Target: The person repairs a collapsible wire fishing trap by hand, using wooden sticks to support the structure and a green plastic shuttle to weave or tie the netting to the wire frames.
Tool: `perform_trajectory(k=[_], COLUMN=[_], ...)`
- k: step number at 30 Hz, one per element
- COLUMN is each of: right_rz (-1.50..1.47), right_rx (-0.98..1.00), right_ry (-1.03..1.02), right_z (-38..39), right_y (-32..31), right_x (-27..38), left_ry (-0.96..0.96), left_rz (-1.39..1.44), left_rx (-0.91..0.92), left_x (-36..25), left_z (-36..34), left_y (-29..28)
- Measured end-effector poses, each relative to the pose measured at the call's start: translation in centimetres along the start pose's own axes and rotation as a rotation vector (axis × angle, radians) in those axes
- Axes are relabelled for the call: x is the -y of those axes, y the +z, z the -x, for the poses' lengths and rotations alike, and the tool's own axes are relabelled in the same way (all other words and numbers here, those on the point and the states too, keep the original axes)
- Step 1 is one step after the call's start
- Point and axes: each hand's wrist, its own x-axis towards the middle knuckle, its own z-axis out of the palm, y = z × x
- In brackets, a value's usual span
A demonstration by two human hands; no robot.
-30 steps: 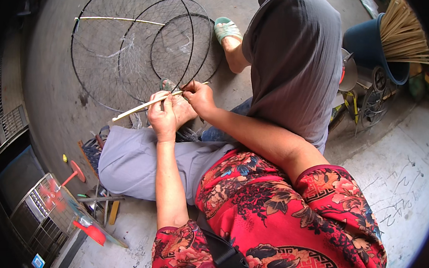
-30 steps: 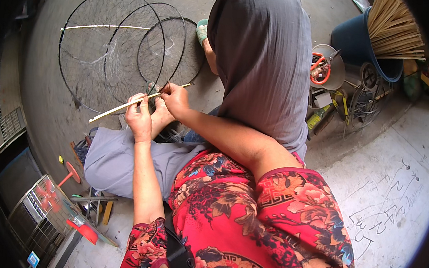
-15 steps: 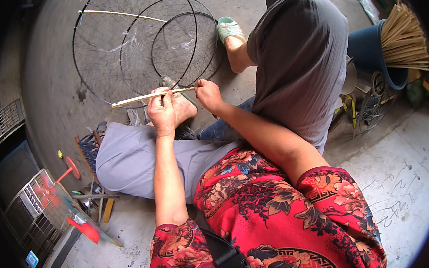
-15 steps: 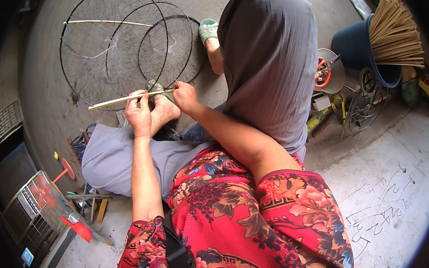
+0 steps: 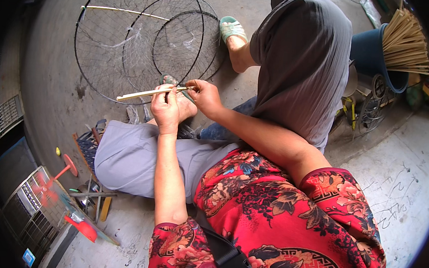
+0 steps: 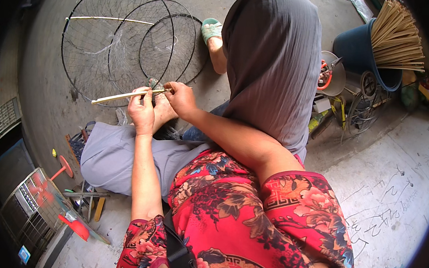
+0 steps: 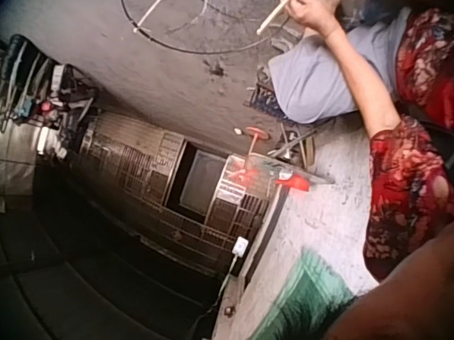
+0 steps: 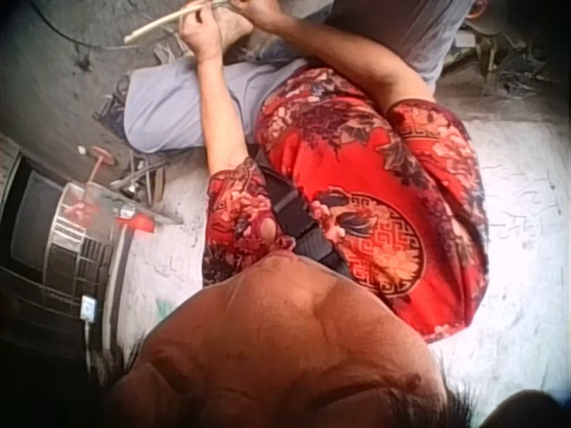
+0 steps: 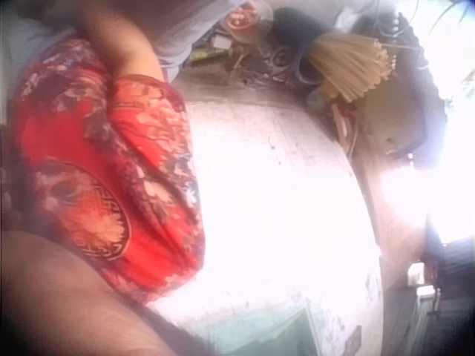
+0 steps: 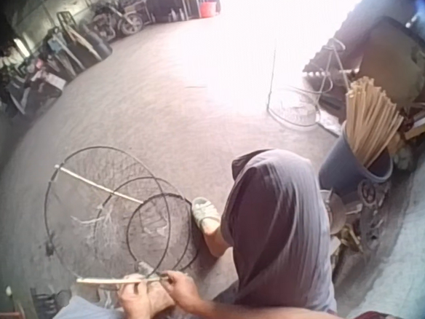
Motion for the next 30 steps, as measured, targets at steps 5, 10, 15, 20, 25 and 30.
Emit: perform_trajectory(k=[5,10,15,20,25,30], right_rz=[0.351,0.638,0.583,0.561,0.562,0.522], right_rx=[0.031,0.109,0.070,0.082,0.089,0.113], right_ry=[-0.262,-0.483,-0.336,-0.231,-0.091,0.011], right_z=[-1.1,-2.5,-3.2,-2.9,-2.6,-2.3], right_y=[-0.6,-1.0,-1.3,-1.6,-1.9,-2.3], right_x=[0.5,0.7,0.9,0.6,2.0,2.9], left_ry=[-0.011,-0.002,0.009,0.020,0.005,0.005], left_rz=[0.019,0.005,0.001,-0.021,-0.015,-0.020], left_rx=[0.016,0.010,0.017,0.012,0.009,-0.002], left_x=[-0.4,-0.2,-0.3,0.0,0.3,0.5], left_z=[-0.2,-0.6,-0.7,-0.8,-0.8,-0.8], left_y=[0.0,-0.3,-0.5,-0.6,-0.6,-0.6])
